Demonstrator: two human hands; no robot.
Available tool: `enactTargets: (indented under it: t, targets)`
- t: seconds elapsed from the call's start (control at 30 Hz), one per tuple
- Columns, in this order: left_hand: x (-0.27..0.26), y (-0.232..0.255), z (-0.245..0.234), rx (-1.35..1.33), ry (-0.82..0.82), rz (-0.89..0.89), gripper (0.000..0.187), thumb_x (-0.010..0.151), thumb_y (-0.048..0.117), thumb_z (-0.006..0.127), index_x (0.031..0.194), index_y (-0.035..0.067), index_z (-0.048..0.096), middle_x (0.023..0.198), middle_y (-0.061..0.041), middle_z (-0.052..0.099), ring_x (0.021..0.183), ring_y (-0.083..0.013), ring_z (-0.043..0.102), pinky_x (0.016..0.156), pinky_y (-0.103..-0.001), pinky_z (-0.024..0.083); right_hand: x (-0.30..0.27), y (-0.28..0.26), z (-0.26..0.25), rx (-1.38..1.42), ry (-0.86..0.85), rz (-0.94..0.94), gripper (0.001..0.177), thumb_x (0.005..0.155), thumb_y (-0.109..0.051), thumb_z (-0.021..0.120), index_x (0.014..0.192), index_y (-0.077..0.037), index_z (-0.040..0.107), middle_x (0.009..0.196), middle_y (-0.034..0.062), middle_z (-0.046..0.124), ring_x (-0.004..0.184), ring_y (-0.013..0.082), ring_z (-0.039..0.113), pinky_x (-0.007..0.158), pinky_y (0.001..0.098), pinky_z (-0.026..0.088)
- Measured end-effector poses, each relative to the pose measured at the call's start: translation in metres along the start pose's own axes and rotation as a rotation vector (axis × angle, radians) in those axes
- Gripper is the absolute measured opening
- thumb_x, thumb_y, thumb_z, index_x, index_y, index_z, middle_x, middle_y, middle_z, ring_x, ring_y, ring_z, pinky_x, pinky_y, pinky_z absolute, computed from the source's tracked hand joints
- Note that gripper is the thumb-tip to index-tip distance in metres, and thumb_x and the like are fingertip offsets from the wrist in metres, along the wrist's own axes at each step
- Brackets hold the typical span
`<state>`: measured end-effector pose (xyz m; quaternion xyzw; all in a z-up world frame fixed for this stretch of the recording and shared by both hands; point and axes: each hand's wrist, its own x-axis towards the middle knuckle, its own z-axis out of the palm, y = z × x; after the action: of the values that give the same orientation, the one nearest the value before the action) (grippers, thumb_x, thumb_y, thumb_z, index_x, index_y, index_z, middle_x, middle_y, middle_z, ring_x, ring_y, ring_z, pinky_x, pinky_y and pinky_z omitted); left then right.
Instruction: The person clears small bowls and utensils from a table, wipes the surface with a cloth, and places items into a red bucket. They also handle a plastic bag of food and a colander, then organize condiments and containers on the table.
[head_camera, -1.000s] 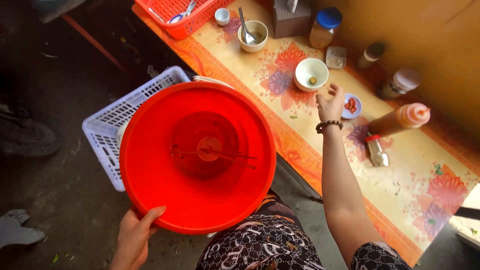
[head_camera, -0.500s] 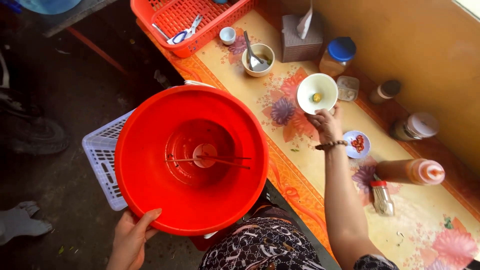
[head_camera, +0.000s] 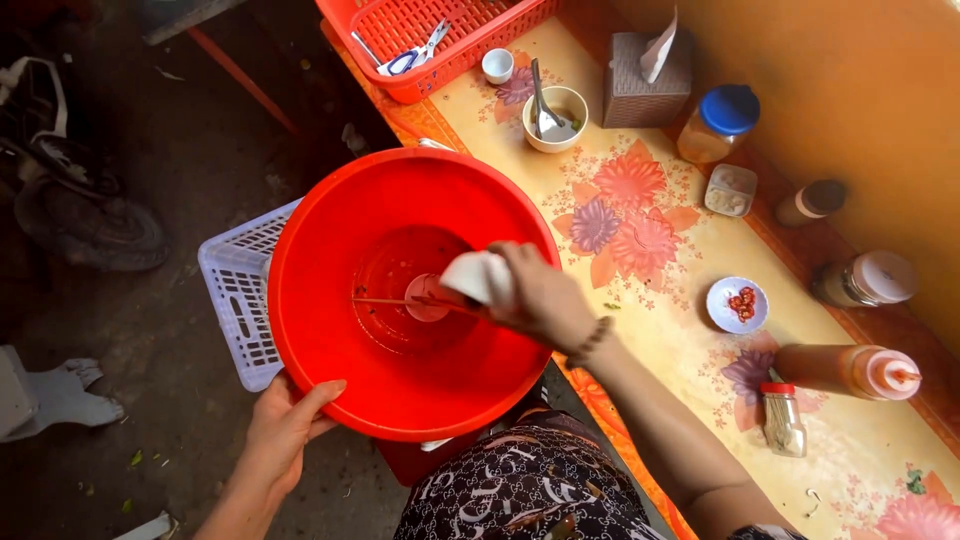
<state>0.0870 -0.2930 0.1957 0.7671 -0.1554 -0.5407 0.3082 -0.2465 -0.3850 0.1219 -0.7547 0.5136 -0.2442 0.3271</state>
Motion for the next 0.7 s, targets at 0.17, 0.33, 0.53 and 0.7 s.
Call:
enactTargets:
  t: [0.17, 0.33, 0.53, 0.7]
  targets:
    - [-0.014, -0.001, 0.004, 0.024, 0.052, -0.015, 0.058, 0.086, 0.006, 0.075, 0.143, 0.005, 0.059, 0.142, -0.015, 0.072, 0.126, -0.0343, 0.069, 0.098, -0.054, 0.060, 0.001, -0.003, 0.056, -0.359, -0.190, 0.024, 0.059, 0.092, -0.048, 0.081, 0.127, -0.016, 0.045, 0.102, 0.0156, 0.062, 0.071, 0.0406, 0.069, 0.045, 0.0526, 0.048]
    - [-0.035, 0.021, 0.013, 0.064, 0.066, -0.046, 0.062, 0.089, 0.006, 0.073, 0.149, 0.007, 0.057, 0.146, -0.013, 0.068, 0.130, -0.0342, 0.066, 0.103, -0.056, 0.059, -0.005, -0.038, -0.015, -0.139, 0.024, -0.055, 0.052, 0.101, -0.044, 0.072, 0.141, -0.016, 0.055, 0.131, 0.0098, 0.065, 0.073, 0.0249, 0.070, 0.059, 0.0414, 0.053]
    - [-0.035, 0.041, 0.022, 0.076, 0.113, -0.093, 0.066, 0.094, 0.007, 0.069, 0.158, 0.015, 0.051, 0.151, -0.007, 0.064, 0.131, -0.0315, 0.063, 0.106, -0.053, 0.054, -0.029, -0.011, -0.102, 0.331, 0.488, -0.055, 0.033, 0.107, -0.016, 0.071, 0.137, -0.005, 0.063, 0.130, 0.0135, 0.066, 0.097, 0.0180, 0.071, 0.083, 0.0277, 0.063]
    - [-0.055, 0.078, 0.040, 0.150, 0.150, -0.211, 0.061, 0.105, 0.005, 0.059, 0.162, 0.019, 0.043, 0.165, -0.001, 0.052, 0.147, -0.0326, 0.052, 0.121, -0.055, 0.047, -0.074, 0.069, -0.129, 0.231, 0.706, 0.239, 0.024, 0.108, -0.018, 0.072, 0.128, -0.008, 0.066, 0.127, 0.0089, 0.072, 0.088, 0.0133, 0.075, 0.078, 0.0264, 0.062]
